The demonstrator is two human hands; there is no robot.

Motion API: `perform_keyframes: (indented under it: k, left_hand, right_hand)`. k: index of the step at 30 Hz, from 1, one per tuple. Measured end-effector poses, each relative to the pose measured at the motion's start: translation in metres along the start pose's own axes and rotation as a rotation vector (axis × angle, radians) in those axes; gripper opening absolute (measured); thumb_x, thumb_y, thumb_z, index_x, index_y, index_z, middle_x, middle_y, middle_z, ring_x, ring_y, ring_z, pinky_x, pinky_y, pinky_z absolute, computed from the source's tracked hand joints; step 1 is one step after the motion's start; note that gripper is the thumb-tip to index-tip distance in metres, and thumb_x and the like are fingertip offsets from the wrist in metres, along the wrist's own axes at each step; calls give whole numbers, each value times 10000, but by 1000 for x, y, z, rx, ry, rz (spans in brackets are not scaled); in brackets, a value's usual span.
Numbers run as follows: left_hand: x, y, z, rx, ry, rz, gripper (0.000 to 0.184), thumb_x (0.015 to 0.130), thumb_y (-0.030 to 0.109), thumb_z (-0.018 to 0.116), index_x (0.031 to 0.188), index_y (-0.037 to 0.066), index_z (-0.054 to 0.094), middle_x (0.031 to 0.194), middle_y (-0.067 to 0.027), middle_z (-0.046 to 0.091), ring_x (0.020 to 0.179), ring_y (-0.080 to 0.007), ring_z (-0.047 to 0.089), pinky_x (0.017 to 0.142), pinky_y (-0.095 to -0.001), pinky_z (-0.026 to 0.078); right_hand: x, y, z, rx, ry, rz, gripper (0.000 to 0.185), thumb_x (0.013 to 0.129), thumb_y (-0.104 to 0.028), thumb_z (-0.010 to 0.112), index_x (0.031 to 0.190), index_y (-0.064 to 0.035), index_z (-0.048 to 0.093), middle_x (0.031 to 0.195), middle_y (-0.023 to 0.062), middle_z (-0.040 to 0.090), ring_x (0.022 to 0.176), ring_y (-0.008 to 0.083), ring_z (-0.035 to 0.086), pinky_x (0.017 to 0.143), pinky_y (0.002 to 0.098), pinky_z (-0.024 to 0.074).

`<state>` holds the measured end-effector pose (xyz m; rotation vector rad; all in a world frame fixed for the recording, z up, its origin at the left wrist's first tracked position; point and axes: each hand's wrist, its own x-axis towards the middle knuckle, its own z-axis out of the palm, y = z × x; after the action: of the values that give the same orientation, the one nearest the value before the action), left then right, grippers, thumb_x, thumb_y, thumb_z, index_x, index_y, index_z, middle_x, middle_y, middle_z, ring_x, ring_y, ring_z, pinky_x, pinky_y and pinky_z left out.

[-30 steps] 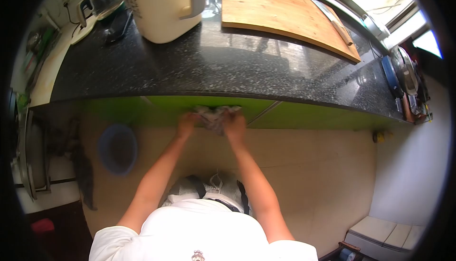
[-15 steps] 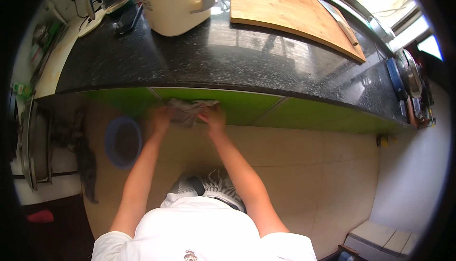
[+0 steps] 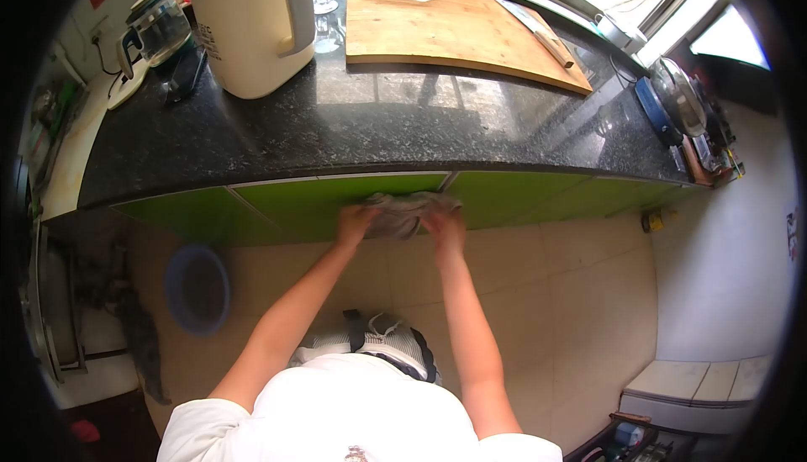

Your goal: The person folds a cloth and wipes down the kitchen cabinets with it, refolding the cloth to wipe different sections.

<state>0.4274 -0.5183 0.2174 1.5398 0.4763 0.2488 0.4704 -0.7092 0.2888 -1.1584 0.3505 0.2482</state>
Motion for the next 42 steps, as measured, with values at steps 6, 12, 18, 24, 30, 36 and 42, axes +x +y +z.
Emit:
perform_keyframes:
  k: [6, 12, 18, 24, 30, 36, 42]
  left_hand:
    - [-5, -9, -107, -141, 139, -122, 200, 815, 216, 609, 789, 30, 678, 725, -50, 634, 614, -119, 549, 586, -243, 424]
    - [-23, 1, -219, -15, 365, -73, 219, 818, 197, 594, 696, 16, 614, 657, -39, 581, 580, -107, 510, 521, -257, 391]
    - [-31, 38, -196, 85, 268, -9, 191, 810, 145, 588, 669, 17, 598, 628, -39, 566, 573, -91, 505, 493, -243, 375]
    - [-2, -2, -89, -189, 56, -121, 241, 815, 185, 604, 724, -34, 648, 609, -63, 606, 541, -121, 542, 486, -302, 408]
    - [12, -12, 30, -76, -178, 8, 282, 801, 265, 643, 691, 6, 668, 578, -70, 604, 539, -140, 560, 508, -318, 415]
    - [-2, 7, 0, 265, -354, 32, 298, 805, 278, 638, 669, 16, 679, 768, -97, 660, 700, -162, 598, 632, -306, 445]
    - [-30, -4, -72, 59, -272, 170, 347, 837, 267, 599, 593, 23, 633, 641, -84, 591, 648, -188, 550, 687, -309, 406]
  right_hand:
    - [-6, 117, 51, 163, -369, 530, 460, 758, -150, 607, 1183, -68, 451, 1105, 158, 495, 952, 305, 539, 841, 459, 476]
    - [-50, 178, 162, 358, -683, 988, 565, 762, -114, 513, 1270, 48, 329, 1259, 251, 395, 1167, 406, 428, 1017, 500, 355]
    - [-68, 168, 167, 789, -669, 897, 543, 743, -38, 466, 1259, 73, 339, 1230, 263, 442, 1139, 431, 451, 1040, 489, 337]
    - [-15, 81, 62, 631, -382, 562, 321, 742, -5, 516, 1055, 68, 498, 1116, 227, 538, 1093, 424, 499, 979, 482, 423]
    - [0, 35, -27, 363, -56, 201, 258, 810, -65, 594, 1034, 31, 511, 1056, 177, 571, 1056, 328, 553, 902, 432, 483]
    - [-19, 27, -45, -278, 111, -15, 257, 830, -175, 667, 1029, -52, 561, 1016, 59, 594, 925, 148, 576, 783, 292, 470]
    - [-36, 47, 3, -321, -96, -318, 211, 832, -186, 671, 981, -54, 601, 929, -2, 564, 833, 103, 520, 778, 235, 404]
